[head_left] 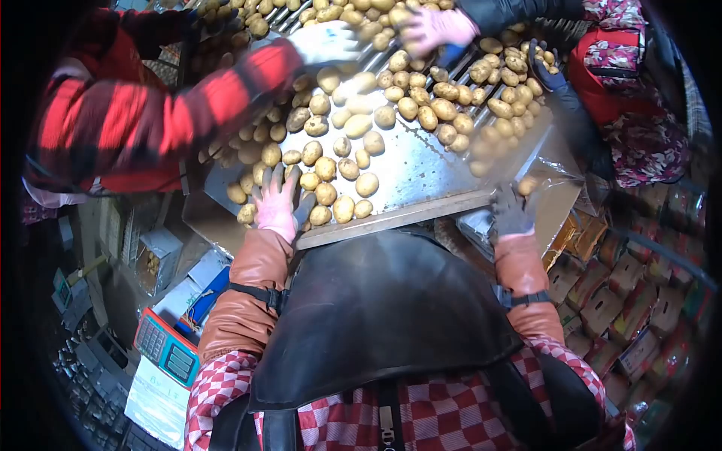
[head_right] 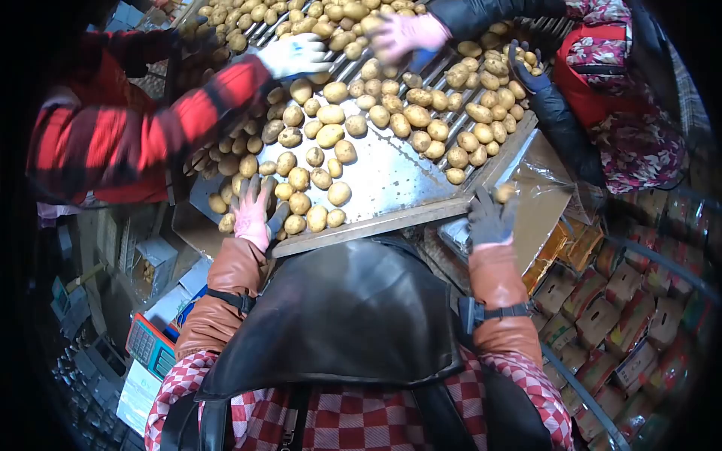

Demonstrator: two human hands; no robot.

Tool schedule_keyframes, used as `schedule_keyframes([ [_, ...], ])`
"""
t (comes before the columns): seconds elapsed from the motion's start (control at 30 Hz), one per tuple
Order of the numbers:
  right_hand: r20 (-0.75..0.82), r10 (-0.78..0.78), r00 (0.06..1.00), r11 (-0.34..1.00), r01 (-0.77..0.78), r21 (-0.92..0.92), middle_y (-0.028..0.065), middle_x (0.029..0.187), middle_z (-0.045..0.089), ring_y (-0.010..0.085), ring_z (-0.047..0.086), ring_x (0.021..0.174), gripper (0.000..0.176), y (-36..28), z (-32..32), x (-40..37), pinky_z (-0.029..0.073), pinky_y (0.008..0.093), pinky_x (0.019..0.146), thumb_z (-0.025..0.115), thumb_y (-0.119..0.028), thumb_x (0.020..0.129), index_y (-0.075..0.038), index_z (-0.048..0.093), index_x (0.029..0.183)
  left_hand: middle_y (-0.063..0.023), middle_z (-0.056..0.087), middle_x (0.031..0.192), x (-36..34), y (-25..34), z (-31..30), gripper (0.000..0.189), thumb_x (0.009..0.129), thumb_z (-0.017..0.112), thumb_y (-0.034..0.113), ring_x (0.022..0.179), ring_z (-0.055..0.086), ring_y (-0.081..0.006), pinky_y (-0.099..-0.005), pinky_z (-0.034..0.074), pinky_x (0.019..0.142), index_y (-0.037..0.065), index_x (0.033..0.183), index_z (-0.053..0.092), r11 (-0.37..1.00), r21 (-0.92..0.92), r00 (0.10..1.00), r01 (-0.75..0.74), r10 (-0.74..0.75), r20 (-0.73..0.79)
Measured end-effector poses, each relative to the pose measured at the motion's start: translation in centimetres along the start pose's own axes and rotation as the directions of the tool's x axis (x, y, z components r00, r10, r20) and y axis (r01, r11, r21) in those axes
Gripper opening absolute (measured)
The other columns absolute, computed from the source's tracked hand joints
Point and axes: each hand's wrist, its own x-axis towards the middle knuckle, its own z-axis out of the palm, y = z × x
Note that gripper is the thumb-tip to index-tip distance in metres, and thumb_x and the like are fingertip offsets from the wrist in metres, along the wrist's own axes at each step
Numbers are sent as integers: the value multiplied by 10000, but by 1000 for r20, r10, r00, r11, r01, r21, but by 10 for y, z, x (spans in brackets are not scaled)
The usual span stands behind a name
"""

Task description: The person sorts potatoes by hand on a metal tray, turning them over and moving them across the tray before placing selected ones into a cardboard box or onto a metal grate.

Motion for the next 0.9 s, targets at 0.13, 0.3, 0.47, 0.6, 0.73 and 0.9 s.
schedule_keyframes([
  [0.13,-293,-265,919,839,69,-540,94,1027,683,154,617,764,448,-8,63,18,496,258,687,652,-305,966,-74,588,1344,-185,308,1570,13,15,-1,722,866,685,466,1481,220,-399,-692,171,1132,232,1499,426,996,47,990,80,-84,111],
  [0.3,368,-384,847,-515,135,-847,150,1285,641,358,561,1224,593,-25,176,102,415,438,1074,661,-395,892,-257,493,1444,-161,284,1605,17,17,-2,743,869,656,531,1509,180,-372,-699,136,1148,256,1514,409,992,63,986,112,-119,121],
  [0.47,358,-405,841,-221,290,-931,198,1235,650,369,601,1161,548,-36,158,93,480,421,984,677,-437,885,-323,540,1404,-168,354,1548,2,10,4,622,895,665,412,1459,257,-416,-655,159,1166,216,1457,485,998,54,997,28,-31,68],
  [0.6,413,-368,833,599,552,-580,148,1141,684,308,675,961,604,-15,65,104,552,395,873,644,-471,912,-118,549,1392,-165,364,1542,4,8,-3,621,885,682,401,1452,267,-414,-652,173,1161,207,1445,496,999,28,996,34,-36,85],
  [0.73,-179,-160,971,967,190,168,134,1180,667,286,667,972,686,-21,11,-1,568,414,831,560,-576,916,-88,528,1397,-154,559,1376,40,-2,-17,481,918,665,302,1347,445,-375,-561,290,1130,118,1352,568,977,-71,960,-201,182,-214],
  [0.9,-293,-204,934,952,119,-281,122,1124,682,248,663,888,587,-5,39,-9,532,332,782,627,-396,945,-69,513,1419,-177,526,1418,106,-3,-17,543,918,650,407,1414,371,-379,-613,249,1149,142,1382,551,991,-113,970,-79,50,-238],
])
